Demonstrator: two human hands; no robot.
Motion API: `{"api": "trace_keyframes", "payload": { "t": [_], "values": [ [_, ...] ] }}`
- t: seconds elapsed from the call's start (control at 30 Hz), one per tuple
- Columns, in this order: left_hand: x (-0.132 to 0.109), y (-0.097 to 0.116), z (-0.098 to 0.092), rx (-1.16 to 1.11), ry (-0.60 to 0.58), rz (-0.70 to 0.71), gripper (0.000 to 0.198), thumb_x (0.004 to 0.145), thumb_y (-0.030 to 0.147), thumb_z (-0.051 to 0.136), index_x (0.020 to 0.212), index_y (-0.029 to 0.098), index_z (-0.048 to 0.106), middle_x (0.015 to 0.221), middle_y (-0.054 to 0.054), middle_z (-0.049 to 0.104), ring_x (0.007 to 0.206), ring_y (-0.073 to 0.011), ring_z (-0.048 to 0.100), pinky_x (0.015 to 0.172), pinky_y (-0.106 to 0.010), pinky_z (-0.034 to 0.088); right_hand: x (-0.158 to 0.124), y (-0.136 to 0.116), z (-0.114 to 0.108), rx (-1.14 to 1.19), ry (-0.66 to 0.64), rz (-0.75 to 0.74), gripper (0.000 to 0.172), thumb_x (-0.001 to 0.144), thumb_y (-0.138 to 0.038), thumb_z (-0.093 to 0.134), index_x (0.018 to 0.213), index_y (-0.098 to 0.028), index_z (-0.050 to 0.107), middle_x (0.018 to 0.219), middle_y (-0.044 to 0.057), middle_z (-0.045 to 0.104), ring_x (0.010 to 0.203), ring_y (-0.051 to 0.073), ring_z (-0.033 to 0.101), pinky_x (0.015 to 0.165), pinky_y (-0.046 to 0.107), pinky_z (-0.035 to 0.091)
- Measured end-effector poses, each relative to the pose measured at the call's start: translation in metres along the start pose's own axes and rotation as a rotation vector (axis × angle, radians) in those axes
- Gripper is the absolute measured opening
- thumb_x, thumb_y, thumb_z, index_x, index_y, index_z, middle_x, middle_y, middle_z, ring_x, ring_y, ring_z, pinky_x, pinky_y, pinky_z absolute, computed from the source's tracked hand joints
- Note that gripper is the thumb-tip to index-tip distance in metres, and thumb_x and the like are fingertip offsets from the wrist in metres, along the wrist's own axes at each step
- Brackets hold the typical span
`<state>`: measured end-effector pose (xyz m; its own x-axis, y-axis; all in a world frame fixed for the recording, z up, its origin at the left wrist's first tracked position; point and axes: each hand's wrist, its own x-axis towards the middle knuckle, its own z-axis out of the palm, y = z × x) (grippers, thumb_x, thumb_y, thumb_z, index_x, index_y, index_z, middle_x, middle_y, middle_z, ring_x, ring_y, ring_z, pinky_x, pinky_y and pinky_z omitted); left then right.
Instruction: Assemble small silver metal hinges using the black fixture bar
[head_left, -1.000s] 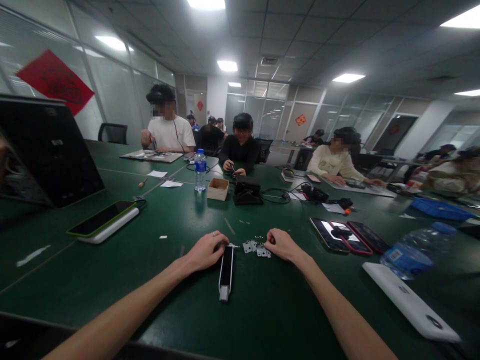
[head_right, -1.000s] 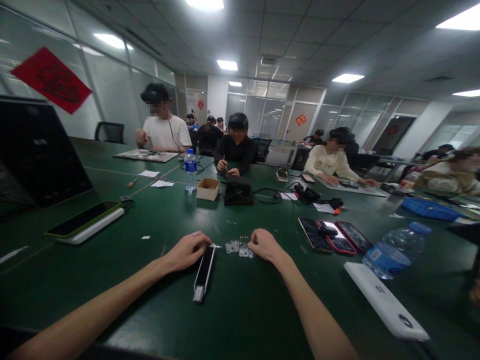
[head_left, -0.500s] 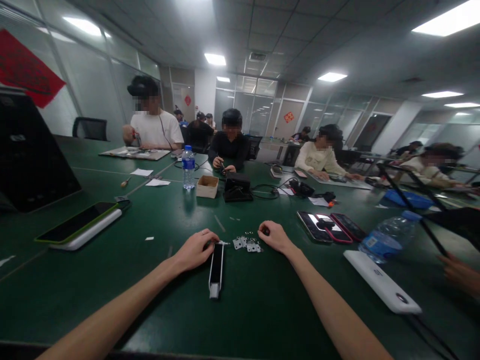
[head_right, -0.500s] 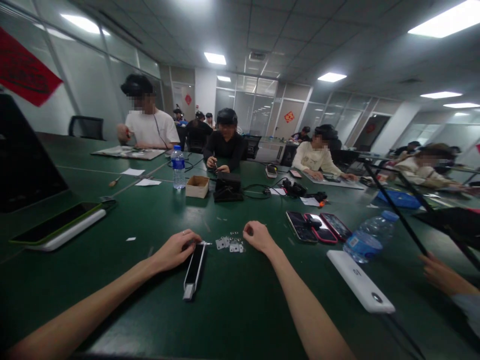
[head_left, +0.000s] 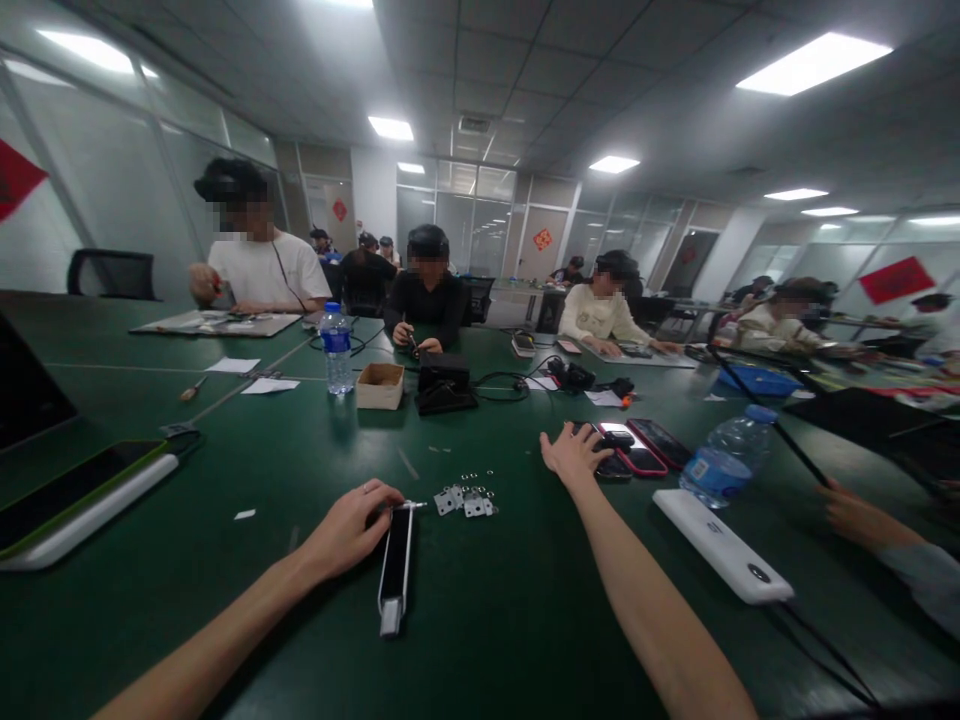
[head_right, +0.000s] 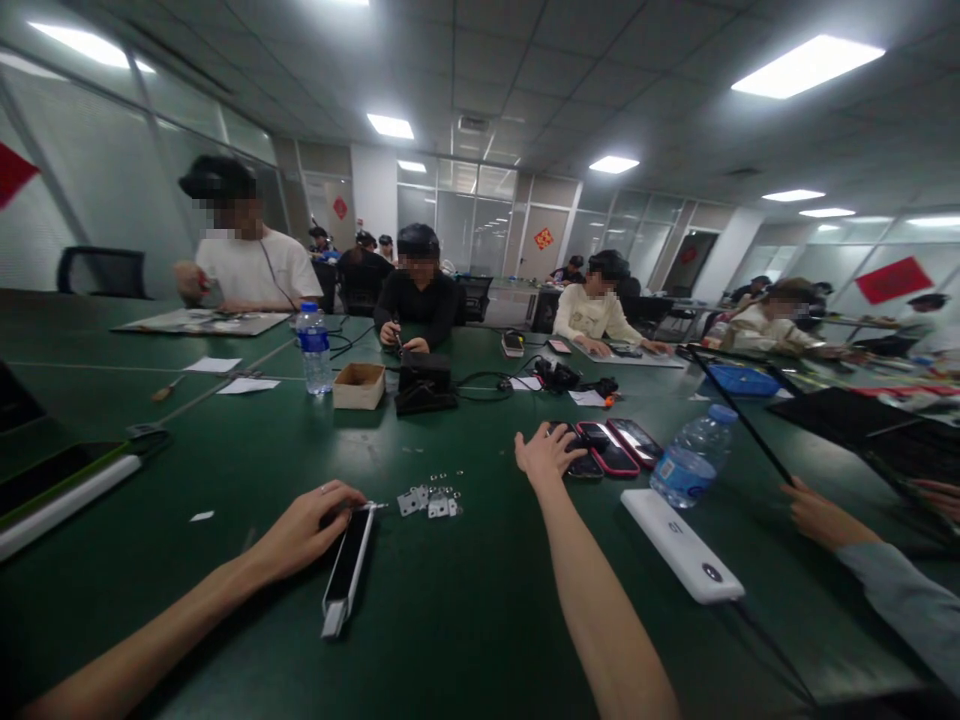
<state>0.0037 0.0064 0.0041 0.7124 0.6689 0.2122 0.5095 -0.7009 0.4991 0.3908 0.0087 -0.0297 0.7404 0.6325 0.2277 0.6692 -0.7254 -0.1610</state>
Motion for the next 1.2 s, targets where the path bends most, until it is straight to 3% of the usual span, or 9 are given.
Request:
{"api": "trace_keyframes", "payload": {
  "t": [0.3, 0.63, 0.97, 1.2],
  "values": [
    [0.0018, 0.0048, -0.0024, 0.039, -0.001, 0.012, 0.028, 0.086, 0.021, 0.037, 0.099, 0.017, 0.061, 0.099, -0.007, 0.062, 0.089, -0.0189, 0.059, 0.081, -0.03, 0.048, 0.0095, 0.002, 0.0, -0.011, -0.14, -0.04, 0.08, 0.083, -0.064, 0.027, 0.141, -0.01, 0.026, 0.146, 0.025, 0.014, 0.129, 0.045, 0.012, 0.094, 0.069, 0.01],
    [0.003, 0.0024, -0.0013, 0.047, 0.006, 0.018, 0.028, 0.086, 0.023, 0.037, 0.098, 0.017, 0.061, 0.097, -0.007, 0.063, 0.087, -0.019, 0.059, 0.08, -0.03, 0.048, 0.0021, -0.0034, -0.0005, -0.1, 0.005, -0.087, 0.069, 0.087, -0.057, 0.028, 0.136, -0.009, 0.037, 0.144, 0.024, 0.019, 0.128, 0.043, 0.015, 0.094, 0.071, 0.002],
    [0.0026, 0.007, -0.0041, 0.036, -0.012, -0.011, 0.029, 0.085, 0.023, 0.037, 0.099, 0.017, 0.062, 0.099, -0.007, 0.063, 0.088, -0.0197, 0.059, 0.081, -0.031, 0.048, 0.0055, -0.0019, -0.0024, -0.018, -0.136, -0.038, 0.074, 0.086, -0.062, 0.023, 0.141, -0.013, 0.03, 0.146, 0.023, 0.016, 0.129, 0.044, 0.012, 0.09, 0.075, 0.005],
    [0.0022, 0.0063, -0.0046, 0.024, -0.009, -0.015, 0.028, 0.084, 0.023, 0.039, 0.098, 0.018, 0.062, 0.099, -0.007, 0.063, 0.089, -0.0199, 0.059, 0.081, -0.031, 0.049, 0.0059, -0.0022, -0.0005, -0.086, -0.083, -0.092, 0.074, 0.087, -0.061, 0.023, 0.139, -0.009, 0.032, 0.146, 0.025, 0.017, 0.13, 0.045, 0.011, 0.092, 0.073, 0.0]
  ]
}}
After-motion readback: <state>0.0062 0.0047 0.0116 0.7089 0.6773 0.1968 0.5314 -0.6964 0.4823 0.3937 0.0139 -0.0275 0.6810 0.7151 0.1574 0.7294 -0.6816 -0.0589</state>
